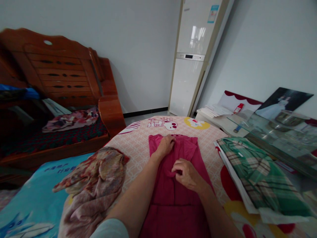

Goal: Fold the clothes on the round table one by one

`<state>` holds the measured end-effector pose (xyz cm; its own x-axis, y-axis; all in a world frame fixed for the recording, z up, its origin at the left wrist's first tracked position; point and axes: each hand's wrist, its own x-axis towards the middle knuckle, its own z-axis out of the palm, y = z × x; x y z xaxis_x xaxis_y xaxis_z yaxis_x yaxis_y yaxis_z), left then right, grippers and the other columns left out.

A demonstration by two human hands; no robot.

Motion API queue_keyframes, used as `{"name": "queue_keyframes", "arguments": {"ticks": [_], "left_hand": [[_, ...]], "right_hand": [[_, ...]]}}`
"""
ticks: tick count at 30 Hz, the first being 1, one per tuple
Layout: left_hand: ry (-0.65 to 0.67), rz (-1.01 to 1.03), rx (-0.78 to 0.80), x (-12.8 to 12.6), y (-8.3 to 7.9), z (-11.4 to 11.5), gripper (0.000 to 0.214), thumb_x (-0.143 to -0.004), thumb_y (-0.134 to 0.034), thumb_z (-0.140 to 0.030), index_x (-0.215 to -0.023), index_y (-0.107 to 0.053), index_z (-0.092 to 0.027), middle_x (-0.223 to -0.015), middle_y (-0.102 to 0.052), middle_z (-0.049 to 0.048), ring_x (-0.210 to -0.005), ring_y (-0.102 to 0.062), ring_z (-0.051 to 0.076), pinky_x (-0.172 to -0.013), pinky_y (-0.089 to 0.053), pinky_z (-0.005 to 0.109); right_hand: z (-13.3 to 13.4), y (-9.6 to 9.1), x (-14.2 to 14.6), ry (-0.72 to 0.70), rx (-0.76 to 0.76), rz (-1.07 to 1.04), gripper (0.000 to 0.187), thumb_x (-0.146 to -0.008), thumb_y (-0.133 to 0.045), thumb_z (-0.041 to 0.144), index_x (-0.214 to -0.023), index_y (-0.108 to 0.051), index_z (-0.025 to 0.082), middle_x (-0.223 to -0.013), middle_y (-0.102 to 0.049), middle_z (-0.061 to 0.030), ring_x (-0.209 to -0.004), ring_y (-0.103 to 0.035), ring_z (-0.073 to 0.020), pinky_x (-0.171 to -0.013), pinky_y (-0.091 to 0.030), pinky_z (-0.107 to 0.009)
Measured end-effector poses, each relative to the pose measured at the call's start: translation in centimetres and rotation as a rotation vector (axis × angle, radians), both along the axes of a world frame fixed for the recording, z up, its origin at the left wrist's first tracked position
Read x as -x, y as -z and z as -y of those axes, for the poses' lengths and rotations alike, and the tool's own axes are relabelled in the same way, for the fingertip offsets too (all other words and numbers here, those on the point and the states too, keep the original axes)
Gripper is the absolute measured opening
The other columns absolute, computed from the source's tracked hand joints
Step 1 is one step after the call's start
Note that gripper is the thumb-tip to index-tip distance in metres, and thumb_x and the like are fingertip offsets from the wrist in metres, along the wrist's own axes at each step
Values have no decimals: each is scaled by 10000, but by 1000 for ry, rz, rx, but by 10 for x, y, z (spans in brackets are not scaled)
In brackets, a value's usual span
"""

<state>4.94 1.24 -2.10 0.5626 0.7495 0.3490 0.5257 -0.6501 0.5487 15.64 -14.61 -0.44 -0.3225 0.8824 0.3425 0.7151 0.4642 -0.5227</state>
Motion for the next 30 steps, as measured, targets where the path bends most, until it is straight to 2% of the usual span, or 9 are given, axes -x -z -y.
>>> {"name": "queue_keyframes", "arguments": {"ticks": [3, 5, 7, 9, 12, 15, 19, 24, 30], "left_hand": [[57, 43, 7, -2, 1, 2, 232, -805, -542, -78, -974, -673, -171, -984, -672, 64, -959, -607, 180, -897, -469, 299], [133, 35, 40, -3, 1, 5, 330, -769, -587, -64, -1072, -652, -177, -1027, -669, 61, -950, -615, 179, -892, -481, 303], [177, 55, 55, -2, -1, 7, 406, -755, -618, -71, -1144, -626, -185, -1065, -667, 62, -957, -621, 181, -897, -486, 312], [202, 84, 45, -2, -3, 9, 355, -772, -631, -107, -1116, -643, -192, -1076, -673, 59, -991, -618, 187, -924, -476, 321], [281, 50, 51, -2, -4, 9, 276, -783, -669, -198, -1059, -677, -200, -1088, -686, 49, -1026, -615, 192, -947, -462, 314], [369, -61, 62, -3, 0, 9, 412, -736, -734, -286, -1130, -661, -190, -1177, -664, 72, -1093, -600, 214, -982, -443, 324], [384, -155, 55, -4, 6, 10, 580, -714, -757, -357, -1243, -600, -180, -1345, -564, 116, -1258, -500, 245, -1084, -353, 362], [386, -169, 84, -4, 7, 13, 610, -731, -737, -378, -1284, -567, -183, -1404, -510, 120, -1309, -456, 244, -1105, -330, 363], [345, 90, 129, -7, -7, 16, 227, -812, -633, -230, -1022, -690, -164, -1130, -687, 75, -1044, -623, 197, -960, -451, 311]], "right_hand": [[2, -4, 3, -13, -2, 21, 203, -716, -556, 48, -683, -684, 202, -673, -623, 1, -672, -549, -141, -670, -411, -259], [2, -5, 4, -26, 27, 4, 144, -767, -608, 146, -664, -688, 207, -655, -630, 6, -647, -558, -136, -658, -418, -255], [1, -3, 1, 27, 29, -74, 173, -818, -612, 238, -666, -687, 204, -664, -649, -3, -651, -579, -140, -650, -430, -254], [-3, 2, -6, 183, -52, -182, 194, -858, -567, 278, -736, -697, 201, -747, -684, -34, -723, -611, -163, -694, -457, -273], [-10, 16, -28, 540, -244, -255, 224, -867, -503, 297, -852, -702, 193, -858, -702, -88, -823, -626, -216, -786, -479, -344], [-16, 34, -52, 743, -316, -179, 295, -862, -466, 324, -924, -700, 155, -911, -698, -130, -872, -620, -255, -830, -476, -406], [-24, 54, -68, 716, -269, -54, 412, -887, -435, 382, -1083, -673, 109, -1053, -674, -171, -999, -595, -276, -923, -440, -451], [-35, 65, -66, 702, -183, 72, 456, -900, -417, 404, -1132, -667, 100, -1200, -614, -203, -1128, -543, -312, -971, -405, -496], [-40, 65, -64, 674, -250, 12, 459, -894, -421, 377, -1194, -626, 95, -1227, -604, -190, -1167, -516, -311, -1001, -395, -506]]}}
